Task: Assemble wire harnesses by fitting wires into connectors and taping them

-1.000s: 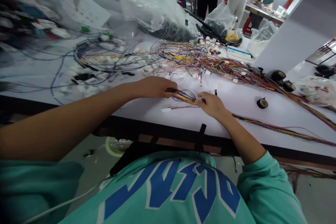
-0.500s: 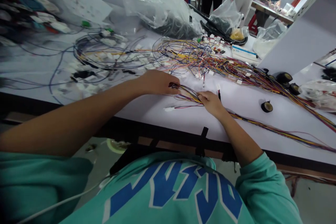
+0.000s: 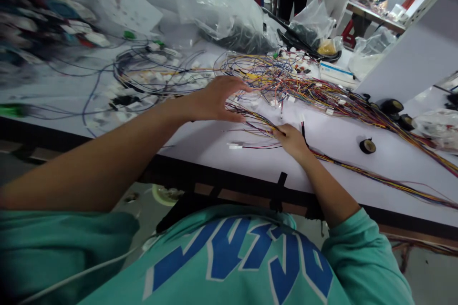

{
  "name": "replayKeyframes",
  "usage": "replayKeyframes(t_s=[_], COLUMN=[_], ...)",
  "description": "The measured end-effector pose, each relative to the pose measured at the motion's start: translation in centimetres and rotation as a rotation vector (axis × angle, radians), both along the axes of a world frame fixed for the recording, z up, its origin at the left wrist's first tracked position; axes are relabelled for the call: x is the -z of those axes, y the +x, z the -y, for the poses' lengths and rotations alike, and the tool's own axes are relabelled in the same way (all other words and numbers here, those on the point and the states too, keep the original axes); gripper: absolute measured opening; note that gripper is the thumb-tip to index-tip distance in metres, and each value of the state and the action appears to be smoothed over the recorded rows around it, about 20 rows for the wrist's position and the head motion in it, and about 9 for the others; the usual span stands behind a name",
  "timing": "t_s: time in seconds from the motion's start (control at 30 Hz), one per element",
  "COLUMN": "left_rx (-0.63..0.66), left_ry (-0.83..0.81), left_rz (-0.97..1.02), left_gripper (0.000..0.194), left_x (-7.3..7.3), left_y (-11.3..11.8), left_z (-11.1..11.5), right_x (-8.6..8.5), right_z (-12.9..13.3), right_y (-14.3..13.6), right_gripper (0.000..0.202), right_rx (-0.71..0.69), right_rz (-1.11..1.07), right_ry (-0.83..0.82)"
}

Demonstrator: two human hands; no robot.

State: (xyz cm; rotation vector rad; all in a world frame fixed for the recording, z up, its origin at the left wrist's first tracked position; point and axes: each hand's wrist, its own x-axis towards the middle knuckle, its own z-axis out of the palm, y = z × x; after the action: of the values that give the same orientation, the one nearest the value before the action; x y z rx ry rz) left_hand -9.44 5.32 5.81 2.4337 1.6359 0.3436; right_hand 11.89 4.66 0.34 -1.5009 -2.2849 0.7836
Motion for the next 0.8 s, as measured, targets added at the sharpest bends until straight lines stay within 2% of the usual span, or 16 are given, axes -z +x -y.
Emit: replayKeyframes(t_s=[0.1,0.2,0.33,0.43,0.6,0.8], left_rx=[-0.092,-0.099,-0.035,-0.027,0.008,0.000], left_ry=[0.042,0.018,-0.089,-0.082,0.086,0.095], left_rz=[0.124,0.088,-0.168,-0.277,-0.264,-0.250], left_gripper=[0.039,0.032,0.031,0.038,0.043,0.045], left_x=[-0.7,-0.6,0.6,1.4,2.2,3.4], left_y=[0.6,1.7,3.2,4.1,5.3,5.7], left_z=[1.8,3.2,3.6,3.5,3.4,2.8], right_x=[0.0,-0.1,-0.2,-0.3,-0.5,-0.6], right_z=[-0.3,-0.3,-0.2,-0.1,-0.1,-0.4], right_y=[0.4,0.7,0.7,0.5,0.7,1.1], right_gripper=[0.025,0.025,0.021,0.016,0.017,0.021], right_rx=[0.101,0.181,0.231,0.249,0.223,0.227], right_rz=[-0.352,-0.544,-0.631,-0.699,-0.767,-0.858], right_ry=[-0.198,-0.307,-0.339,-0.372,-0.487,-0.616])
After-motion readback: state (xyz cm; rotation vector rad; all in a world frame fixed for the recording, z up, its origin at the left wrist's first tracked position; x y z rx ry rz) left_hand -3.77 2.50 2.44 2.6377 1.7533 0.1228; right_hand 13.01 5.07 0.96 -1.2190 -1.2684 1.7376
